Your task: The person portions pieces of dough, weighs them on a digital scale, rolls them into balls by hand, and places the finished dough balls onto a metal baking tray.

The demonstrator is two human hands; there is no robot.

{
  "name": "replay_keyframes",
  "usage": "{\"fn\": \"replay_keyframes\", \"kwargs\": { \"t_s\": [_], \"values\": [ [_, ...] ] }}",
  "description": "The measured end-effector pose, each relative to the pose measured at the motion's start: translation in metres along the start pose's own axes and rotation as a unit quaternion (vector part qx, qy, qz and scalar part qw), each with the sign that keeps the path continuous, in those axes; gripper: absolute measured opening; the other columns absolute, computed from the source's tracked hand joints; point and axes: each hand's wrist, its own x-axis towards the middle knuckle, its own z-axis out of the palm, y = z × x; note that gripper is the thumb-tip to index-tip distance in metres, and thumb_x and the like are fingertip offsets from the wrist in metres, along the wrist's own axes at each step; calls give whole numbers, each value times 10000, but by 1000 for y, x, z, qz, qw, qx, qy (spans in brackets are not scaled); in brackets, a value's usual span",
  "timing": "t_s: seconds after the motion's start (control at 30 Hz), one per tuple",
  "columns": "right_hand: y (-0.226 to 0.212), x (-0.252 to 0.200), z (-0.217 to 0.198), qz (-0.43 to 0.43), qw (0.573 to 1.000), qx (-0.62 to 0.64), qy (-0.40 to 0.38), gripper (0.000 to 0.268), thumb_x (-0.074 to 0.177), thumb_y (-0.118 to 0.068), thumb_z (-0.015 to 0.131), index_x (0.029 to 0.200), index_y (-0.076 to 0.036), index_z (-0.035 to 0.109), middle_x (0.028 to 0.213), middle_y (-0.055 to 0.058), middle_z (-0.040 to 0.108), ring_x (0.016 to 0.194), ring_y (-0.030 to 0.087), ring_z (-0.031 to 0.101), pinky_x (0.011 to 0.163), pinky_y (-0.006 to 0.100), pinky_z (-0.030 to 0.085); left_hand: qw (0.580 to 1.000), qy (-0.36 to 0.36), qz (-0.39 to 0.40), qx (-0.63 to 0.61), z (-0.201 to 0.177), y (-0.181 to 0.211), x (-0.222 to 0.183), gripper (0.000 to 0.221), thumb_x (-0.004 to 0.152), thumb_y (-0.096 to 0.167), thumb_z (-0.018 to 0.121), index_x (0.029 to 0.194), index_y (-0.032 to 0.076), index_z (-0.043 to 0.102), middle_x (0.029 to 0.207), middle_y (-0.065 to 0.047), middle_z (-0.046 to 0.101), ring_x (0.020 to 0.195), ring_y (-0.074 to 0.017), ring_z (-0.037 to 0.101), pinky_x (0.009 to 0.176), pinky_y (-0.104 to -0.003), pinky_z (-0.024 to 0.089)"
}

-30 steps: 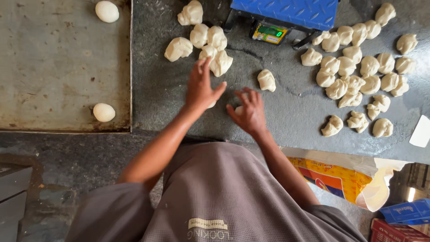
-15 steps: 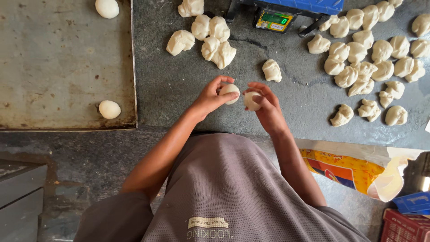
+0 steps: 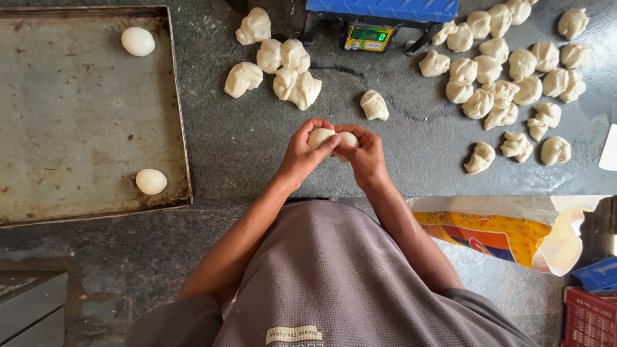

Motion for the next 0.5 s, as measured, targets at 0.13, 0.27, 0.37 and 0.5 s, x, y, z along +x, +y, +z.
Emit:
{"fn": "replay_keyframes", "kwargs": {
  "t_s": [0.13, 0.27, 0.37, 0.5],
  "values": [
    [5, 1, 1, 28, 999, 29, 8, 276, 827, -24, 809, 1084, 47, 735, 958, 106, 747, 819, 153, 701, 714, 278, 569, 999, 0, 32, 35, -1, 3, -2, 316, 919, 301, 789, 1079, 87, 622, 995, -7, 665, 881, -80, 644, 729, -246, 581],
    [12, 3, -5, 79, 988, 132, -4, 188, 834, 13, 771, 1004, 67, 712, 947, 163, 746, 831, 221, 733, 744, 344, 606, 996, 6, 53, 70, -3, 1, -4, 319, 931, 323, 785, 1074, 86, 626, 983, -16, 667, 885, -84, 642, 745, -253, 580],
    [12, 7, -12, 126, 968, 216, -25, 118, 863, 19, 719, 974, 58, 711, 952, 184, 742, 860, 251, 746, 788, 370, 632, 997, 14, 32, 69, -5, 0, -5, 334, 921, 341, 782, 1066, 84, 626, 976, -28, 670, 879, -97, 655, 733, -266, 598],
    [-7, 0, -12, 97, 949, 282, -108, 118, 899, 59, 699, 1016, 45, 705, 991, 196, 728, 881, 270, 717, 803, 379, 614, 999, 22, 49, 0, -2, -5, -1, 377, 909, 361, 772, 1103, 65, 643, 1018, -48, 688, 896, -121, 689, 764, -285, 627]
  ]
}}
